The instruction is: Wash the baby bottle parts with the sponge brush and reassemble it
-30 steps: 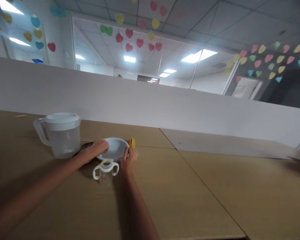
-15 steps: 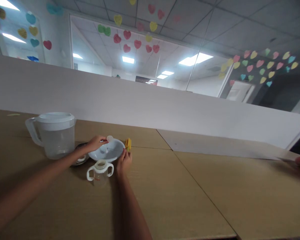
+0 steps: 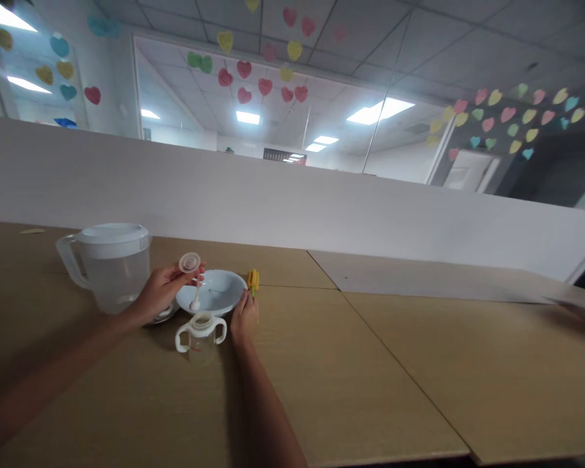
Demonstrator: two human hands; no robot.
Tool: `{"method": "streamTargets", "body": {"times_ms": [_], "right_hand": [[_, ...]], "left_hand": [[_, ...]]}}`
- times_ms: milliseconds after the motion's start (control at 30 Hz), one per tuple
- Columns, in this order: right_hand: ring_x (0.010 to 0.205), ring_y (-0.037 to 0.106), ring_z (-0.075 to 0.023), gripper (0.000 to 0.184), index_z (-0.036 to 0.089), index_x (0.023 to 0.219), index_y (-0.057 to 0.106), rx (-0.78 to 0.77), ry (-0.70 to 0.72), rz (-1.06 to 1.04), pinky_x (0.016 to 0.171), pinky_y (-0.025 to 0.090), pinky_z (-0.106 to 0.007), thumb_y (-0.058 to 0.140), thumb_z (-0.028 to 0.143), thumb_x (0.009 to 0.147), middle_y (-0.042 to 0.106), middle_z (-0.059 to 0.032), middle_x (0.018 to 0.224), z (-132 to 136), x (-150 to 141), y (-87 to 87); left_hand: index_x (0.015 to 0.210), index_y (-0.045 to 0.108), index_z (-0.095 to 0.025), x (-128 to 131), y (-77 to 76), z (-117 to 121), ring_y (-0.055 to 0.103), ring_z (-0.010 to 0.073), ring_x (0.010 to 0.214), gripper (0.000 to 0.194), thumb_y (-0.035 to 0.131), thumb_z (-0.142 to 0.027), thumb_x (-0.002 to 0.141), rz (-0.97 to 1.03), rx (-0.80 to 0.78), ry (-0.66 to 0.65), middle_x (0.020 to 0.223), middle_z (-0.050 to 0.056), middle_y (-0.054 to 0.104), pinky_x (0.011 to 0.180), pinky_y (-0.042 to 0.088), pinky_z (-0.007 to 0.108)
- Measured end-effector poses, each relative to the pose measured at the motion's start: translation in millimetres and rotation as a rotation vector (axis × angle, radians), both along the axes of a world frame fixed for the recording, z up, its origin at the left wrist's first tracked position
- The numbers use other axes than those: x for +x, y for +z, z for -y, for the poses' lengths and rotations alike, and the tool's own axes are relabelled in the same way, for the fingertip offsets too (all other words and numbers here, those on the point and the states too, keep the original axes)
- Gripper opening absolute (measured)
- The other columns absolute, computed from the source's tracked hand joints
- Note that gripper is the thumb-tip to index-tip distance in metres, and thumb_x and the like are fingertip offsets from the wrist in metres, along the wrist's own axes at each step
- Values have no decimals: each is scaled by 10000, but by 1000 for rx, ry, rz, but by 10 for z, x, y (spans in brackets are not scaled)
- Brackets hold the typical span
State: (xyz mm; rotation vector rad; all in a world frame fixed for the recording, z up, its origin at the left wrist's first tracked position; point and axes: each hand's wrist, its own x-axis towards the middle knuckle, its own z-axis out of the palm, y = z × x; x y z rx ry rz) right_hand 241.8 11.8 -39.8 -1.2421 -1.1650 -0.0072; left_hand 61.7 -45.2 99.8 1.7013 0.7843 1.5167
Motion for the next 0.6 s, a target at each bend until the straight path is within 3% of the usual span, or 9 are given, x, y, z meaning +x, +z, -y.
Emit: {"method": "streamTargets", "body": {"times_ms": [167,433,600], "right_hand": [[737,610,-220,571,152,905,693,-71,16,-81,677,437,-327,271,533,953,666,-104,811,14,9,7],[767,607,-237,601,161,901,699,-17,20,-72,692,438,-343,269,579,940,665,-112,796,32,11,22],[775,617,-241,596,168,944,700,-33,14,-60,694,439,-347,257,567,947,671,-120,832,65,7,35]], "left_hand": [[939,701,-117,75,-109,135,678,207,793,503,642,-562,711,15,-15,3,924,104,729,743,580,372],[915,713,-143,97,-330,175,680,207,803,407,594,-501,761,-141,2,19,937,89,731,741,569,334],[914,730,-175,73,-470,204,638,220,996,312,572,-415,793,-270,34,34,1036,75,713,906,501,335]]}}
